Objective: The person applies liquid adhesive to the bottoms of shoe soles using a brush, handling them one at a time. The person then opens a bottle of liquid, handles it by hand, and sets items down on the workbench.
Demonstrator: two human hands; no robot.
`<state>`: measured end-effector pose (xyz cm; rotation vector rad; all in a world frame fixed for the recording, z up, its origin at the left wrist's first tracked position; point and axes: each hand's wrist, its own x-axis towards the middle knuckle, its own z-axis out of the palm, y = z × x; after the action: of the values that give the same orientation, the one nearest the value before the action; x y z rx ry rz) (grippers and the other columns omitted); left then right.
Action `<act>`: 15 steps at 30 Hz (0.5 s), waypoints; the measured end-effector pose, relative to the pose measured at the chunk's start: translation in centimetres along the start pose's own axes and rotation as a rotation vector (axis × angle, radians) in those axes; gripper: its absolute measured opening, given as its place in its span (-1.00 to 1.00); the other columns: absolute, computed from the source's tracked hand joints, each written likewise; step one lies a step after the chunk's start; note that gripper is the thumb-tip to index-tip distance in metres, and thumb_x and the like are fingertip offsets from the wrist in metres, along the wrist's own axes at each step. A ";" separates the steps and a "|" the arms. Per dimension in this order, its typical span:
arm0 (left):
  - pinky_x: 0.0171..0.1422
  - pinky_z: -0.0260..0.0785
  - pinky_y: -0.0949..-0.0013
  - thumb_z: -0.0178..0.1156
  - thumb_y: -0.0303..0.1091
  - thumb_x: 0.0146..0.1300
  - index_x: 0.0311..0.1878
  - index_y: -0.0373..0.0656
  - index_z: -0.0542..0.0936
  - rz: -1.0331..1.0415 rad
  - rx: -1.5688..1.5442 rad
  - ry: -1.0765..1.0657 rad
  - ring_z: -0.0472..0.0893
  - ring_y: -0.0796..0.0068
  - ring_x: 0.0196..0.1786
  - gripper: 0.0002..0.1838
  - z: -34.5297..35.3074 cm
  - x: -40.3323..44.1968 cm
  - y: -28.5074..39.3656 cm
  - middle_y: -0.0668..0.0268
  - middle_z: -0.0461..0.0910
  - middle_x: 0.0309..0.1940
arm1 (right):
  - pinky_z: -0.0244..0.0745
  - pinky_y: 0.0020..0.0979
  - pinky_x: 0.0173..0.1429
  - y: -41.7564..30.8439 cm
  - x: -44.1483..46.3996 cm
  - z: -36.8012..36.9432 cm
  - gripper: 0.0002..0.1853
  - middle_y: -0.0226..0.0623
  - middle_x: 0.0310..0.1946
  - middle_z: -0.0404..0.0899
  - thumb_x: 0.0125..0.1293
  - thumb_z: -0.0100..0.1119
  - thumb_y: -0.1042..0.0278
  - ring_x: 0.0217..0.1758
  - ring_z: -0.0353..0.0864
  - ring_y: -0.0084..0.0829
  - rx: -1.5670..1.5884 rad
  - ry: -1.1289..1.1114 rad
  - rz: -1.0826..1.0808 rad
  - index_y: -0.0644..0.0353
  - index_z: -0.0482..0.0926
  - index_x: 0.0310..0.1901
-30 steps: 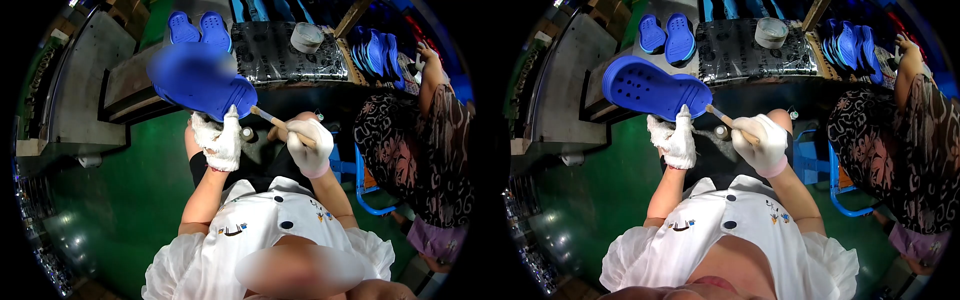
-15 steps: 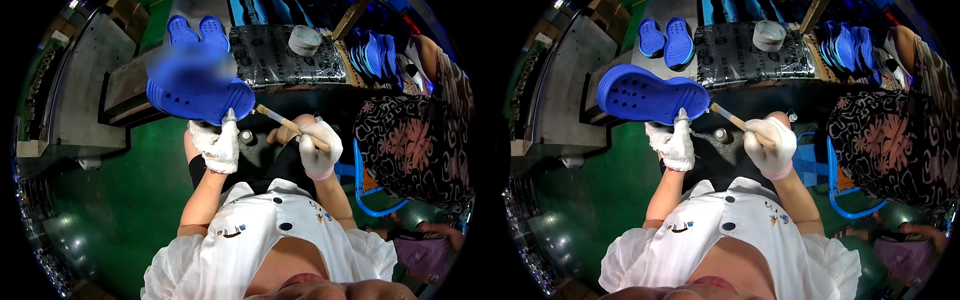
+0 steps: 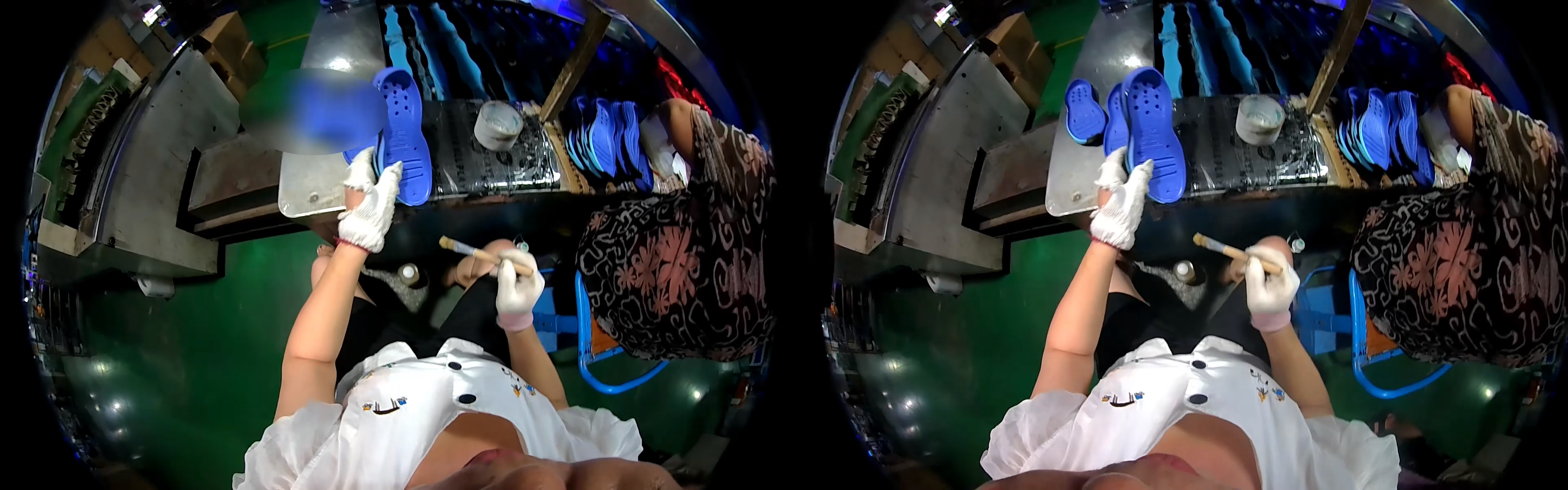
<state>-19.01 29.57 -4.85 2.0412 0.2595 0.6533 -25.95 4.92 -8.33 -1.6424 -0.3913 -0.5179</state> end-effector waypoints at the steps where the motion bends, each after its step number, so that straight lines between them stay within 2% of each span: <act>1: 0.27 0.24 0.19 0.24 -0.20 0.22 0.18 -0.40 0.39 0.003 -0.001 -0.024 0.45 -0.03 0.16 -0.42 -0.1 0.5 0.9 -0.17 0.49 0.01 | 0.41 -0.60 -0.35 -0.2 0.0 -0.1 -0.87 -0.30 -0.45 0.54 0.26 -0.02 0.66 -0.46 0.52 -0.61 0.042 -0.014 0.037 0.41 0.51 -0.20; 2: 0.25 0.26 0.22 0.20 -0.11 0.23 0.19 -0.39 0.40 0.043 0.036 -0.013 0.46 0.02 0.16 -0.40 0.4 1.4 -0.2 -0.14 0.50 0.04 | 0.41 -0.60 -0.36 -0.5 0.2 -0.1 -0.88 -0.30 -0.46 0.54 0.26 -0.03 0.67 -0.47 0.52 -0.60 0.036 -0.014 0.024 0.41 0.50 -0.20; 4: 0.19 0.30 0.18 0.17 -0.10 0.26 0.10 -0.40 0.47 0.023 0.183 -0.011 0.50 -0.01 0.09 -0.46 0.2 2.3 0.0 -0.13 0.54 -0.02 | 0.40 -0.61 -0.37 -0.5 0.8 -0.6 -0.87 -0.31 -0.47 0.53 0.28 -0.05 0.64 -0.48 0.51 -0.61 0.044 0.013 0.009 0.38 0.50 -0.19; 6: 0.01 0.36 0.16 0.08 -0.24 0.32 -0.11 -0.30 0.60 0.253 0.211 0.078 0.56 0.05 -0.12 -0.70 -0.4 2.6 -1.2 -0.07 0.59 -0.25 | 0.40 -0.62 -0.37 0.0 1.8 -1.6 -0.86 -0.31 -0.46 0.52 0.30 -0.06 0.59 -0.48 0.49 -0.63 -0.016 0.137 0.056 0.35 0.48 -0.16; 7: -0.01 0.38 0.18 0.11 -0.35 0.28 -0.15 -0.24 0.61 0.300 0.225 0.157 0.55 0.03 -0.16 -0.81 -0.7 2.3 -1.2 0.00 0.56 -0.27 | 0.40 -0.62 -0.37 0.2 2.9 -1.9 -0.85 -0.31 -0.43 0.52 0.32 -0.05 0.54 -0.48 0.49 -0.64 0.006 0.226 0.076 0.33 0.47 -0.13; 8: -0.01 0.38 0.17 0.16 -0.46 0.22 -0.12 -0.23 0.60 0.335 0.204 0.250 0.55 0.06 -0.16 -0.82 -0.7 2.0 -1.8 0.04 0.54 -0.26 | 0.41 -0.63 -0.34 -1.5 4.8 -1.8 -0.85 -0.31 -0.38 0.51 0.33 -0.02 0.50 -0.42 0.51 -0.62 0.191 0.273 0.144 0.33 0.47 -0.11; 9: 0.02 0.39 0.16 0.19 -0.50 0.16 -0.07 -0.21 0.59 0.408 0.302 0.221 0.54 0.05 -0.10 -0.76 -1.2 2.2 -2.8 0.04 0.51 -0.15 | 0.43 -0.62 -0.30 -1.6 6.9 -2.3 -0.84 -0.32 -0.35 0.52 0.34 0.00 0.50 -0.39 0.52 -0.61 0.144 0.274 0.071 0.32 0.47 -0.10; 10: 0.08 0.38 0.15 0.21 -0.44 0.15 -0.03 -0.19 0.57 0.394 0.368 0.194 0.51 0.03 -0.01 -0.71 -1.3 2.0 -2.9 0.00 0.47 -0.01 | 0.44 -0.61 -0.26 -1.4 9.1 -2.7 -0.84 -0.33 -0.33 0.52 0.34 0.02 0.49 -0.35 0.54 -0.60 0.098 0.271 0.006 0.31 0.47 -0.08; 12: 0.14 0.35 0.13 0.22 -0.38 0.15 0.00 -0.18 0.56 0.382 0.614 0.130 0.48 0.01 0.05 -0.68 -1.6 1.4 -2.4 0.00 0.44 0.08 | 0.46 -0.58 -0.19 0.1 13.4 -2.8 -0.83 -0.35 -0.26 0.54 0.33 0.08 0.48 -0.28 0.55 -0.58 0.038 0.233 -0.074 0.28 0.50 -0.07; 14: 0.13 0.34 0.10 0.21 -0.36 0.15 0.02 -0.16 0.54 0.320 0.630 0.162 0.48 -0.01 0.03 -0.66 -1.5 1.6 -2.8 0.02 0.48 0.03 | 0.46 -0.55 -0.18 1.2 17.2 -2.3 -0.86 -0.38 -0.29 0.57 0.29 0.15 0.49 -0.28 0.56 -0.60 -0.029 0.132 -0.101 0.28 0.54 -0.13; 15: 0.12 0.35 0.11 0.22 -0.38 0.14 0.02 -0.15 0.55 0.310 0.602 0.160 0.48 0.01 0.02 -0.66 -1.7 1.8 -3.2 0.03 0.48 0.00 | 0.46 -0.55 -0.20 1.6 18.6 -2.0 -0.87 -0.37 -0.33 0.59 0.28 0.17 0.47 -0.31 0.56 -0.60 -0.161 0.097 -0.113 0.27 0.55 -0.16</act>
<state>-18.21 33.23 -6.21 2.6393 0.2542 1.0251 -9.74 1.94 0.66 -1.7490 -0.3802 -0.7274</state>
